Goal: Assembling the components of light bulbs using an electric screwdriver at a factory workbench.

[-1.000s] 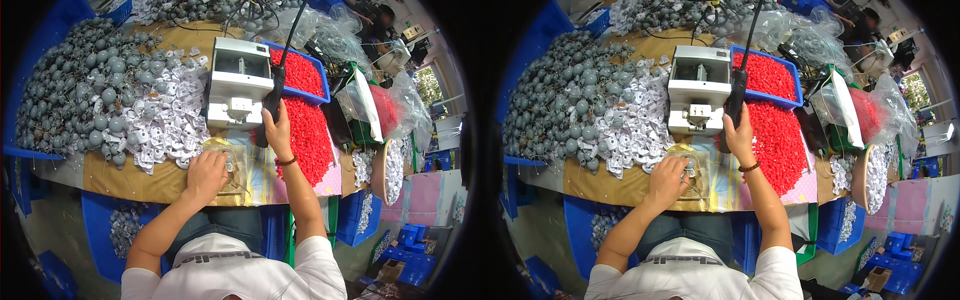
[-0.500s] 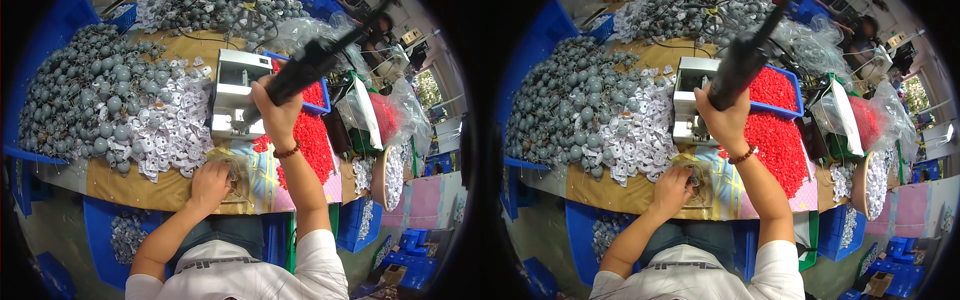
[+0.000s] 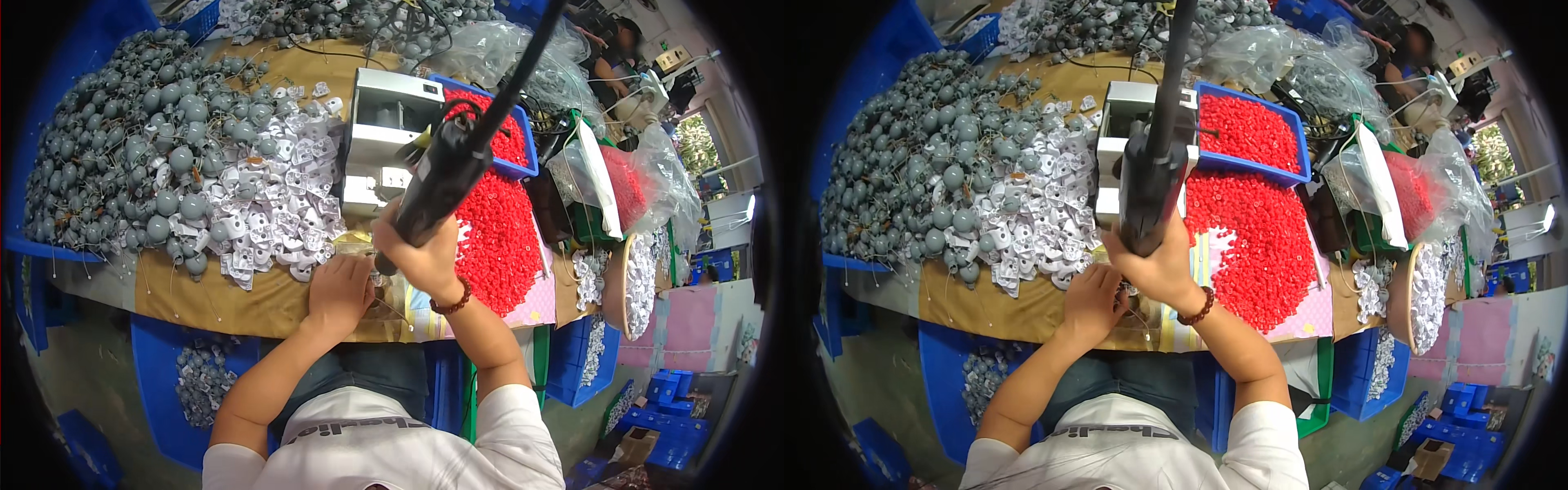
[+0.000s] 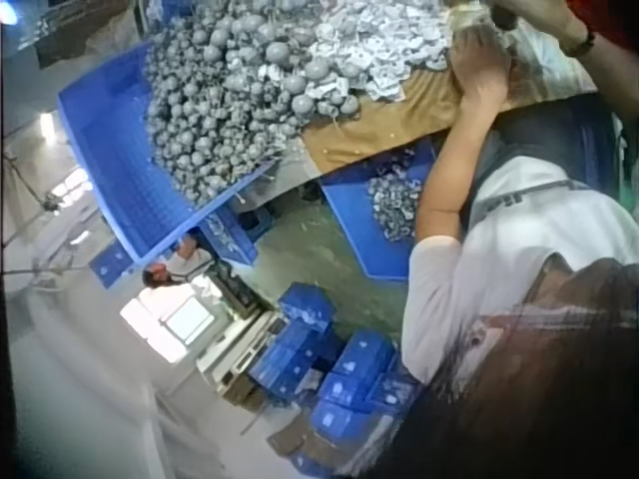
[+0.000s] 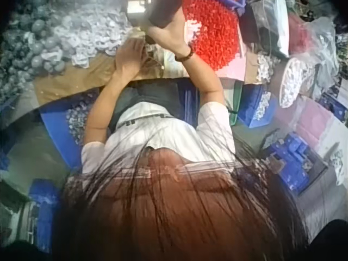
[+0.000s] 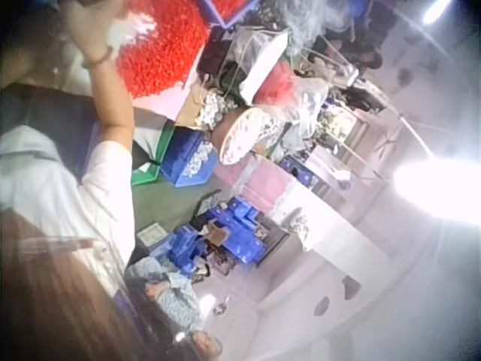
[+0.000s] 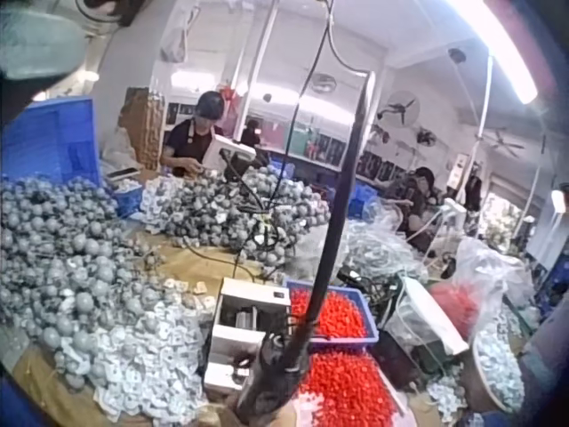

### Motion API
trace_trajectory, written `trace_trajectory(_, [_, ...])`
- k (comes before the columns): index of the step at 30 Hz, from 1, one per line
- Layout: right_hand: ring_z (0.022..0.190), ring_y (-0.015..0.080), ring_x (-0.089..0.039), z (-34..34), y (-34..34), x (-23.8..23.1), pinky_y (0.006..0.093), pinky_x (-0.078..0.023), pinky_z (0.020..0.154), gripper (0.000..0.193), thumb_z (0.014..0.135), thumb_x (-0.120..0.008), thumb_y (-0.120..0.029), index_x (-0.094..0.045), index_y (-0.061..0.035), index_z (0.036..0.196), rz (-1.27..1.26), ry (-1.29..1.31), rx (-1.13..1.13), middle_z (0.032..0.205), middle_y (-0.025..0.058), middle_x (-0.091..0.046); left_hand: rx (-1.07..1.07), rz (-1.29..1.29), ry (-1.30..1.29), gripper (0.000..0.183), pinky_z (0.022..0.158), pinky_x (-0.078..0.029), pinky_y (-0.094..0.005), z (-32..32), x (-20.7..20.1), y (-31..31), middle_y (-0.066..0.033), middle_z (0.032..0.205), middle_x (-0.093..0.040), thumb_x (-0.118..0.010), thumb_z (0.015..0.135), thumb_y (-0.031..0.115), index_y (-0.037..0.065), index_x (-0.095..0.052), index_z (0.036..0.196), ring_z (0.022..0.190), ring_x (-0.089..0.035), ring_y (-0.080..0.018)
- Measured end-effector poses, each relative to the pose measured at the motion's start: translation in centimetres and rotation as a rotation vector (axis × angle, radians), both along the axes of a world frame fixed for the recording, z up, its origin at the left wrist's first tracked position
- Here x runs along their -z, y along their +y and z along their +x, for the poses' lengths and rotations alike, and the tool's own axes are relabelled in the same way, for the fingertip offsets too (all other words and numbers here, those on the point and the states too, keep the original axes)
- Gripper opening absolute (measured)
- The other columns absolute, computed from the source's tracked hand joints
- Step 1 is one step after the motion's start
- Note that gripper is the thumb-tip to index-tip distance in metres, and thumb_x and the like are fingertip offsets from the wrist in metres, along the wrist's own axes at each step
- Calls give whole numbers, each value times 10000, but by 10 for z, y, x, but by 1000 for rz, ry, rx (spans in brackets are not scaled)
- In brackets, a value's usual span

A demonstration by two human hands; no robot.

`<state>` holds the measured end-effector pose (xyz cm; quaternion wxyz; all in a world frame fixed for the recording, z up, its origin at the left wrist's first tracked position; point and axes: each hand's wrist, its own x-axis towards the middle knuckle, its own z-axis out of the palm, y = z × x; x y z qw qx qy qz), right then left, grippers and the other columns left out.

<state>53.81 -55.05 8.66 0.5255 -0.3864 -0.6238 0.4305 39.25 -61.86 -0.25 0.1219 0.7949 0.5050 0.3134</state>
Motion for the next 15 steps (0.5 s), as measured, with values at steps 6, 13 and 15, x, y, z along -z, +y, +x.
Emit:
trace_trajectory(6, [708,112,-627,4,-14,7,262,-507,646,751,824,-644,152,-283,40,1473,5,39,-75,842,56,-651,24,-78,-7,406,795,-477,-435,0,0,1,-59,971,-640,-728,755,102,66,-629,1148,972,-631,-274])
trace_trajectory(13, [692,108,-598,0,-24,3,273,-489,643,361,825,-708,80,-505,13,1117,99,84,-40,808,31,-619,3,-19,-24,371,781,-471,-438,2,2,2,-56,991,-631,-735,736,115,87,-613,1085,1003,-628,-275])
trace_trajectory(15, [682,109,-586,0,-25,5,285,-481,625,205,827,-737,56,-600,-6,967,147,76,-42,794,26,-608,0,-25,-26,346,778,-470,-438,2,0,1,-57,997,-629,-732,739,118,91,-604,1059,1009,-627,-277])
